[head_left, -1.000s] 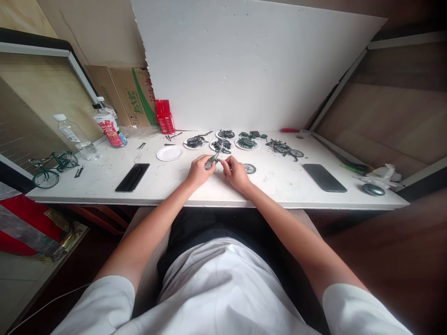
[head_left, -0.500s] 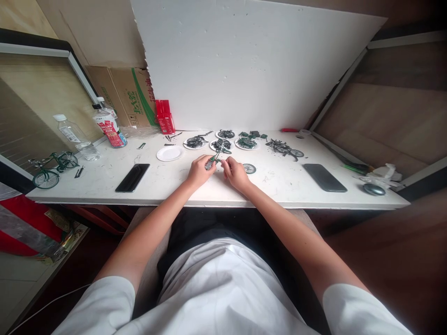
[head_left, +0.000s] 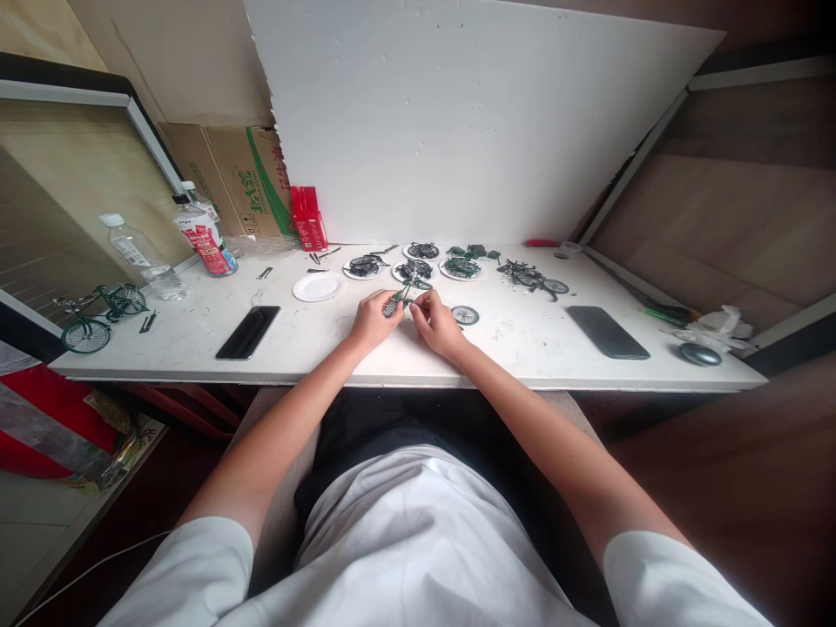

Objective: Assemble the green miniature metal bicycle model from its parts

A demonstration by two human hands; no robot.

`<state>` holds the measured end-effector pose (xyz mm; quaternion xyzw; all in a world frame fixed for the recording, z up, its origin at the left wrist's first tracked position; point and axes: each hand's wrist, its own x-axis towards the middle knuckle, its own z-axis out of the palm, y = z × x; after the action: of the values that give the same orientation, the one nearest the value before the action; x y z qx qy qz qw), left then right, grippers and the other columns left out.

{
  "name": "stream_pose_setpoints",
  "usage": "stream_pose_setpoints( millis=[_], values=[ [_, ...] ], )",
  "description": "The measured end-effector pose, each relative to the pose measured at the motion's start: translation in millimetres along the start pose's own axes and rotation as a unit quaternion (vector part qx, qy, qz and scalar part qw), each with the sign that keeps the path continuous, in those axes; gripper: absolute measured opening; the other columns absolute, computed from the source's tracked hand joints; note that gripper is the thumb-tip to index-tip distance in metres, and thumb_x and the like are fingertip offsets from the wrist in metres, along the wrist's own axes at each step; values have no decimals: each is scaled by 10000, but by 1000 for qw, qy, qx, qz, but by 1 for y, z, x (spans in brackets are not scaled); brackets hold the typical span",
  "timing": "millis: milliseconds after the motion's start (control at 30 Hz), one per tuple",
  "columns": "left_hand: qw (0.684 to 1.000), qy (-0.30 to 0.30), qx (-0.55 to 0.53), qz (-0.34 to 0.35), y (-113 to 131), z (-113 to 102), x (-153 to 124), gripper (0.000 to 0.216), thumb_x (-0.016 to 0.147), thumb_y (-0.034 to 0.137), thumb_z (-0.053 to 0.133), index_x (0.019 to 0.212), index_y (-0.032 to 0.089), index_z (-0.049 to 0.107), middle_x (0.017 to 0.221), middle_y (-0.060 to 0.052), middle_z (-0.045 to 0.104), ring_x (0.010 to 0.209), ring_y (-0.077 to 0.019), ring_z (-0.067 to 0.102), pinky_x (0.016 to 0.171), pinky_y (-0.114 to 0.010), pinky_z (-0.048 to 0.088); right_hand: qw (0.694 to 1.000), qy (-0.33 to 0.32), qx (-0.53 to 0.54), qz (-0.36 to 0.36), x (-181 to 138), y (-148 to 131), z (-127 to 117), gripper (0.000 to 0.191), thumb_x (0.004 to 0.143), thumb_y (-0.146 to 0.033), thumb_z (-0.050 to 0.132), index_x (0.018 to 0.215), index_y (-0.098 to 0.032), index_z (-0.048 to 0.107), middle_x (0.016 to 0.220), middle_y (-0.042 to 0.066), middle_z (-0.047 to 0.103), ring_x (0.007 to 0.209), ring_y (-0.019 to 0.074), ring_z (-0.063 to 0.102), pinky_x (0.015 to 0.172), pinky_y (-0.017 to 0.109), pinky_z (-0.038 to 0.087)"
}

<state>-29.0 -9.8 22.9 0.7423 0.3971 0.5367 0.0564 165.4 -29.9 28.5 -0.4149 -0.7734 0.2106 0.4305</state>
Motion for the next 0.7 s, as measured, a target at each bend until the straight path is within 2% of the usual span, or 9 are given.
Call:
stream_pose_setpoints(
  millis=[233, 700],
  values=[
    [1000, 0, -2, -7, -5, 1, -1, 220, 900, 221, 696, 1100, 185, 780, 1052, -104, 814, 910, -220, 762, 811, -327, 623, 999, -13, 27, -15, 1, -1, -1, 315, 1084, -586, 445, 1048, -278, 497, 715, -2, 653, 650, 228, 639, 674, 333, 474],
    [1000, 0, 0, -9, -7, 1, -2, 203, 906, 215, 687, 1085, 193, 779, 1035, -88, 813, 905, -208, 752, 797, -313, 609, 999, -13, 45, 8, 1, -5, -5, 338, 1074, -603, 488, 993, -277, 519, 621, -38, 613, 527, 202, 609, 640, 323, 475]
  ],
)
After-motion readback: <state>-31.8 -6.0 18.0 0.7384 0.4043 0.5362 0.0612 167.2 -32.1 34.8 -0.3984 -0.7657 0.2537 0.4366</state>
